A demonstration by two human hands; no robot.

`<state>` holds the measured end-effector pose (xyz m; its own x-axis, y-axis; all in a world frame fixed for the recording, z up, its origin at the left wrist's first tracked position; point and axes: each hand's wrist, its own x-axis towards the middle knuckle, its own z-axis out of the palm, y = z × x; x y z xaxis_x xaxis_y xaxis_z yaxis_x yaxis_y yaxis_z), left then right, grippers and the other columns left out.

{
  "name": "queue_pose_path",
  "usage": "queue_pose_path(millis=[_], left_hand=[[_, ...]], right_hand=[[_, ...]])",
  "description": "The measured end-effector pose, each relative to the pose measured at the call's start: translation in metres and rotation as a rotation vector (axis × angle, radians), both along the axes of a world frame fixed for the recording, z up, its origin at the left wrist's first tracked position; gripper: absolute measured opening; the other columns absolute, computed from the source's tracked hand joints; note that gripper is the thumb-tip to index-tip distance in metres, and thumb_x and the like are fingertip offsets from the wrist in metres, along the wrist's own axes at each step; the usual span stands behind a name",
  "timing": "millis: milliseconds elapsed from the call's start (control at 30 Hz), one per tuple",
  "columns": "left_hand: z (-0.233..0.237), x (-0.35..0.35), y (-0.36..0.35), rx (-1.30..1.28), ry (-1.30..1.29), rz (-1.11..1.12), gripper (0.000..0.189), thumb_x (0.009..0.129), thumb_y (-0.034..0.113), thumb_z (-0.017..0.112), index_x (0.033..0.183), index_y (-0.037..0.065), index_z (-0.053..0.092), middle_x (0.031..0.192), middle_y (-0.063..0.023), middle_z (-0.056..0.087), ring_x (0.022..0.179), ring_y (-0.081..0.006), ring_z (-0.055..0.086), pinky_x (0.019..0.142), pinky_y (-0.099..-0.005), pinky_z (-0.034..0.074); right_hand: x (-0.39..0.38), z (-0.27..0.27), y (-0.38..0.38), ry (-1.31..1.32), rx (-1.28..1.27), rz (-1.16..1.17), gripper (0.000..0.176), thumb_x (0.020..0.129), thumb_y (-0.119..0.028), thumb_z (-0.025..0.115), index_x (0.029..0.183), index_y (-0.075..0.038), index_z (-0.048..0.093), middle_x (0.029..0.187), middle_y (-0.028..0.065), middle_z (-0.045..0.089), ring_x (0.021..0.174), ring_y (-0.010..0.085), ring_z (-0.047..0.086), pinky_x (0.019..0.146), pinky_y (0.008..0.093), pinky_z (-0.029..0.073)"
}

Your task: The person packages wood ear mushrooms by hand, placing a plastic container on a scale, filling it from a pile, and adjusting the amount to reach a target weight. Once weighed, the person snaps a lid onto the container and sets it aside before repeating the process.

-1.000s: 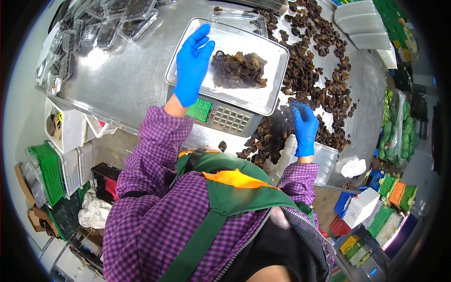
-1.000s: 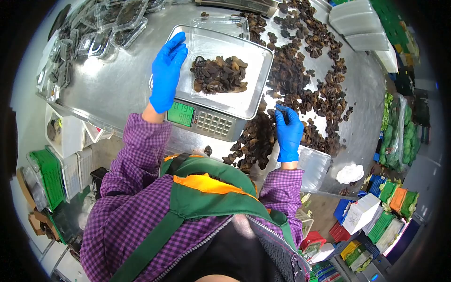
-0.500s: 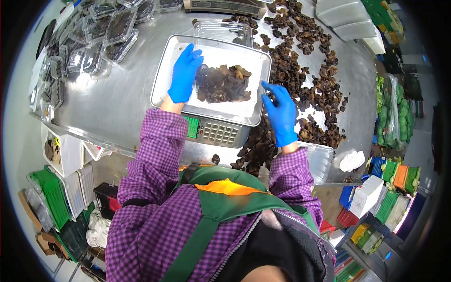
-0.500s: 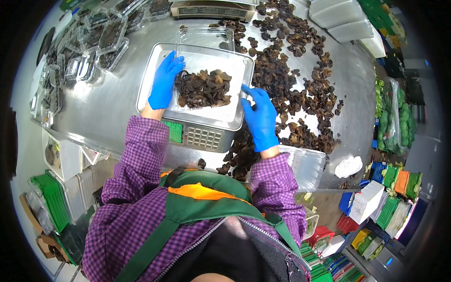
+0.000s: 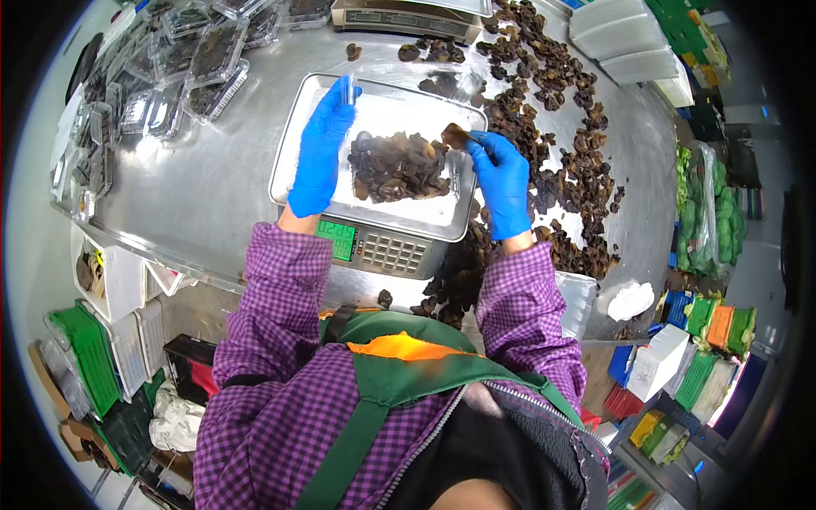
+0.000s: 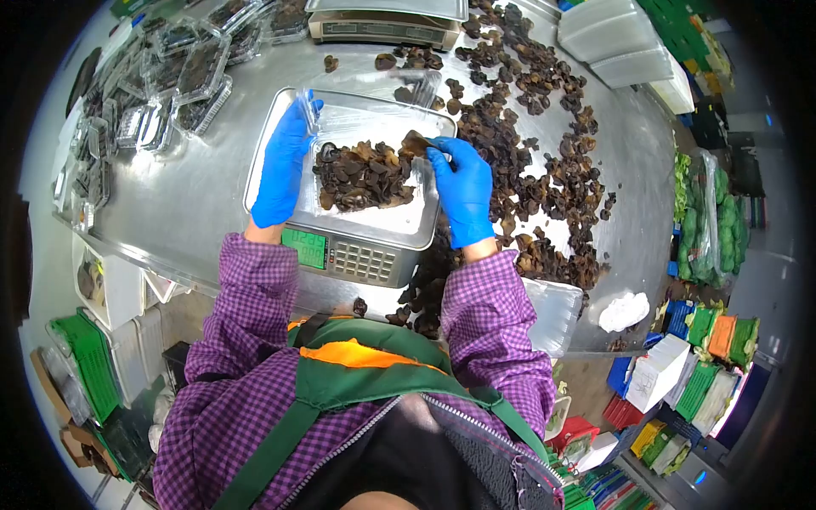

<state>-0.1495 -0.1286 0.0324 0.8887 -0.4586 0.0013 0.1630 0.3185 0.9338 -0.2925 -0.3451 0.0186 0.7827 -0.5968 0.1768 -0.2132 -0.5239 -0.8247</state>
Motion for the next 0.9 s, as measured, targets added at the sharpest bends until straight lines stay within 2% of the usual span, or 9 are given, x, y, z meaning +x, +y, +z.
queue_pose_path(millis=[100, 167, 200, 267, 367, 400, 467, 600, 900], left_hand=[[0.020, -0.008, 0.015, 0.125, -0.122, -0.107, 0.049, 0.099, 0.034, 0.046, 0.139, 0.005, 0.043, 0.136, -0.0093, 0.050, 0.121, -0.0190, 0.049, 0.105, -0.0318, 0.034], [0.008, -0.009, 0.025, 0.134, -0.117, -0.167, 0.048, 0.097, 0.029, 0.053, 0.138, 0.006, 0.044, 0.135, -0.0088, 0.051, 0.119, -0.0199, 0.050, 0.104, -0.0331, 0.035], [0.008, -0.017, 0.028, 0.301, -0.139, -0.109, 0.051, 0.094, 0.025, 0.058, 0.139, 0.006, 0.043, 0.136, -0.0094, 0.050, 0.119, -0.0189, 0.050, 0.102, -0.0326, 0.037], [0.001, -0.032, 0.037, 0.624, -0.326, 0.011, 0.067, 0.084, 0.013, 0.069, 0.143, 0.005, 0.036, 0.138, -0.0130, 0.047, 0.106, -0.0141, 0.056, 0.093, -0.0280, 0.044], [-0.009, -0.045, 0.053, 0.732, -0.192, -0.134, 0.075, 0.084, 0.011, 0.069, 0.147, 0.006, 0.028, 0.143, -0.0158, 0.041, 0.092, -0.0097, 0.060, 0.083, -0.0235, 0.048], [-0.009, -0.049, 0.058, 0.691, -0.146, -0.216, 0.080, 0.084, 0.007, 0.068, 0.149, 0.007, 0.021, 0.145, -0.0186, 0.037, 0.083, -0.0081, 0.060, 0.077, -0.0237, 0.050], [-0.008, -0.056, 0.062, 0.615, -0.102, -0.248, 0.081, 0.084, 0.006, 0.067, 0.149, 0.008, 0.019, 0.146, -0.0201, 0.035, 0.084, -0.0081, 0.060, 0.078, -0.0243, 0.051], [-0.017, -0.058, 0.069, 0.495, -0.042, -0.289, 0.084, 0.084, -0.001, 0.062, 0.151, 0.010, 0.013, 0.147, -0.0229, 0.031, 0.083, -0.0076, 0.058, 0.078, -0.0240, 0.051], [-0.028, -0.063, 0.062, 0.534, -0.193, -0.206, 0.080, 0.081, -0.005, 0.061, 0.149, 0.008, 0.021, 0.138, -0.0138, 0.045, 0.077, -0.0056, 0.057, 0.074, -0.0216, 0.049]], right_hand=[[-0.031, 0.012, -0.007, 0.011, 0.040, -0.122, 0.025, 0.087, -0.018, 0.066, 0.108, -0.005, 0.068, 0.097, 0.0122, 0.069, 0.077, 0.0174, 0.065, 0.071, 0.0288, 0.051], [-0.051, -0.017, -0.021, -0.052, -0.316, -0.200, 0.030, 0.088, -0.021, 0.066, 0.112, -0.004, 0.066, 0.095, 0.0101, 0.070, 0.074, 0.0140, 0.064, 0.068, 0.0272, 0.050], [-0.057, -0.011, -0.016, -0.051, -0.317, -0.206, 0.030, 0.088, -0.021, 0.066, 0.112, -0.004, 0.066, 0.095, 0.0101, 0.070, 0.074, 0.0140, 0.064, 0.068, 0.0272, 0.050], [-0.069, 0.004, 0.000, 0.113, 0.370, -0.168, 0.033, 0.090, -0.025, 0.064, 0.115, -0.003, 0.065, 0.094, 0.0070, 0.070, 0.076, 0.0123, 0.062, 0.070, 0.0264, 0.050], [-0.060, 0.039, 0.032, 0.378, 0.606, -0.066, 0.036, 0.092, -0.026, 0.062, 0.118, -0.001, 0.062, 0.092, 0.0064, 0.070, 0.068, 0.0087, 0.059, 0.060, 0.0232, 0.048], [-0.060, 0.020, 0.037, 0.324, 0.611, -0.047, 0.037, 0.092, -0.025, 0.062, 0.118, 0.001, 0.061, 0.090, 0.0064, 0.070, 0.065, 0.0076, 0.059, 0.057, 0.0225, 0.047], [-0.055, -0.005, 0.042, 0.284, 0.699, -0.021, 0.031, 0.091, -0.018, 0.060, 0.111, 0.006, 0.061, 0.084, 0.0068, 0.068, 0.065, 0.0079, 0.061, 0.055, 0.0224, 0.048], [-0.044, 0.010, 0.042, 0.278, 0.726, -0.020, 0.013, 0.088, -0.009, 0.059, 0.095, 0.001, 0.062, 0.077, 0.0079, 0.067, 0.064, 0.0100, 0.062, 0.055, 0.0233, 0.048], [-0.054, -0.008, 0.046, 0.220, 0.638, -0.086, 0.022, 0.090, -0.015, 0.061, 0.104, 0.001, 0.063, 0.084, 0.0089, 0.068, 0.072, 0.0117, 0.065, 0.056, 0.0242, 0.049]])
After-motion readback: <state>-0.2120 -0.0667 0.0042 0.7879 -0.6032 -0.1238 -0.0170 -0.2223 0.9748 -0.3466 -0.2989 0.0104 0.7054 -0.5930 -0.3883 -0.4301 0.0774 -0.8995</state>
